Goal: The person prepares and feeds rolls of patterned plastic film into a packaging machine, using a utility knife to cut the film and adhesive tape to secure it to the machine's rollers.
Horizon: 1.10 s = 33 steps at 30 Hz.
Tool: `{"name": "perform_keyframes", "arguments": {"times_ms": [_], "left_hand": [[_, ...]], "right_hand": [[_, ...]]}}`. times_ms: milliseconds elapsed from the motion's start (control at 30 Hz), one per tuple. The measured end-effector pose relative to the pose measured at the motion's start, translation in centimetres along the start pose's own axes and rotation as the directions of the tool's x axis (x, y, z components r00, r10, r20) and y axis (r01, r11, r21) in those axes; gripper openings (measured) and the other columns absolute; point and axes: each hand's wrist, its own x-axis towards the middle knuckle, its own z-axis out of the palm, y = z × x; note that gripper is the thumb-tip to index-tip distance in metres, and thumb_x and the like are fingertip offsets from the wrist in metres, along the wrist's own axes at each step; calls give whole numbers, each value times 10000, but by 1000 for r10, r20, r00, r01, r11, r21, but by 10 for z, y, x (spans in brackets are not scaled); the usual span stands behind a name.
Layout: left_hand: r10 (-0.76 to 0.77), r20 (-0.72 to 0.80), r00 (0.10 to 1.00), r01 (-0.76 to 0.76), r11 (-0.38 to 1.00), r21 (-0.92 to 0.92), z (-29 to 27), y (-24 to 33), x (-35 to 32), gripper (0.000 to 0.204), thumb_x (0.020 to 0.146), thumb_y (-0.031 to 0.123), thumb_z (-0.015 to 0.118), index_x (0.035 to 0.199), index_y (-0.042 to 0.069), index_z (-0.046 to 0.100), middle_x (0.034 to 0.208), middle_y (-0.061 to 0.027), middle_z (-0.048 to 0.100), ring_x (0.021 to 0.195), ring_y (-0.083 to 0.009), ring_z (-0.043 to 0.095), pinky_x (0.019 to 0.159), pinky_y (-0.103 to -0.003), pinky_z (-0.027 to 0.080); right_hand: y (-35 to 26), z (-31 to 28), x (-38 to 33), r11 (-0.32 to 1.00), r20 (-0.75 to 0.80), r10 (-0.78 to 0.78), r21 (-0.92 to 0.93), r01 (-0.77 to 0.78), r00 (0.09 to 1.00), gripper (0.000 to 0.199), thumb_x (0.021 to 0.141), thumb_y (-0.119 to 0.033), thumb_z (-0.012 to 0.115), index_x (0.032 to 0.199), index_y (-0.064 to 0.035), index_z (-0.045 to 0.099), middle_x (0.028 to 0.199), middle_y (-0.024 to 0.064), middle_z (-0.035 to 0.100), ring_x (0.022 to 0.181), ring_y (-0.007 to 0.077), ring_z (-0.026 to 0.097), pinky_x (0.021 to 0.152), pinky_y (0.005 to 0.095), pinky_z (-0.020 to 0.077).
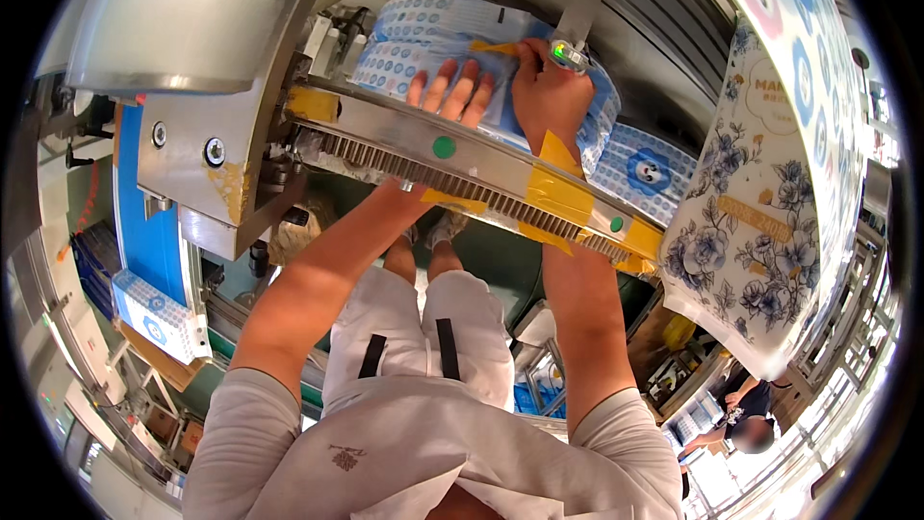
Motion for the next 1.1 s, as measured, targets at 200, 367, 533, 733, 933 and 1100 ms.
{"name": "perform_keyframes", "arguments": {"times_ms": [200,367,533,733,933,1100], "left_hand": [[57,45,997,-62,993,100,-3,-3,-12,529,910,372,535,1337,61,561,1414,-154,527,1319,-341,488,1074,-574,347],[-40,59,997,34,995,95,-1,-21,-1,578,902,393,536,1373,58,518,1453,-148,492,1339,-358,462,1105,-578,315],[-55,170,984,33,990,134,-2,-40,5,658,945,444,468,1482,73,379,1526,-140,397,1374,-397,405,1145,-571,267],[-150,-38,988,139,969,-204,-46,-23,-25,527,917,353,598,1352,60,557,1439,-198,483,1336,-378,464,1111,-559,318],[-79,503,861,365,784,-502,-78,70,-82,559,815,71,664,1358,101,533,1364,-177,525,1310,-350,479,1105,-489,353],[253,561,788,361,548,-755,-80,138,-37,778,731,-71,539,1475,122,415,1489,-137,437,1448,-327,301,1191,-435,241]], "right_hand": [[28,-20,27,892,-147,252,419,-170,957,194,842,-108,647,991,14,676,820,207,674,752,396,668,685,425,527],[45,-38,-27,909,-107,417,77,-410,903,185,890,-182,659,981,-23,687,877,184,677,811,326,674,733,405,523],[116,-76,-174,687,41,549,547,-479,835,205,949,-191,637,1049,-12,626,955,85,666,871,185,635,819,334,503],[92,-135,-261,544,271,764,219,-810,586,176,972,-165,618,1050,-8,596,908,49,653,830,147,645,783,314,534],[23,-187,-269,-21,575,671,646,-763,468,126,994,-131,578,1013,-6,591,887,58,657,760,132,637,697,278,537],[16,-257,-252,-228,726,461,653,-722,511,142,968,-107,603,1023,24,606,950,73,665,858,156,628,825,302,509]]}}
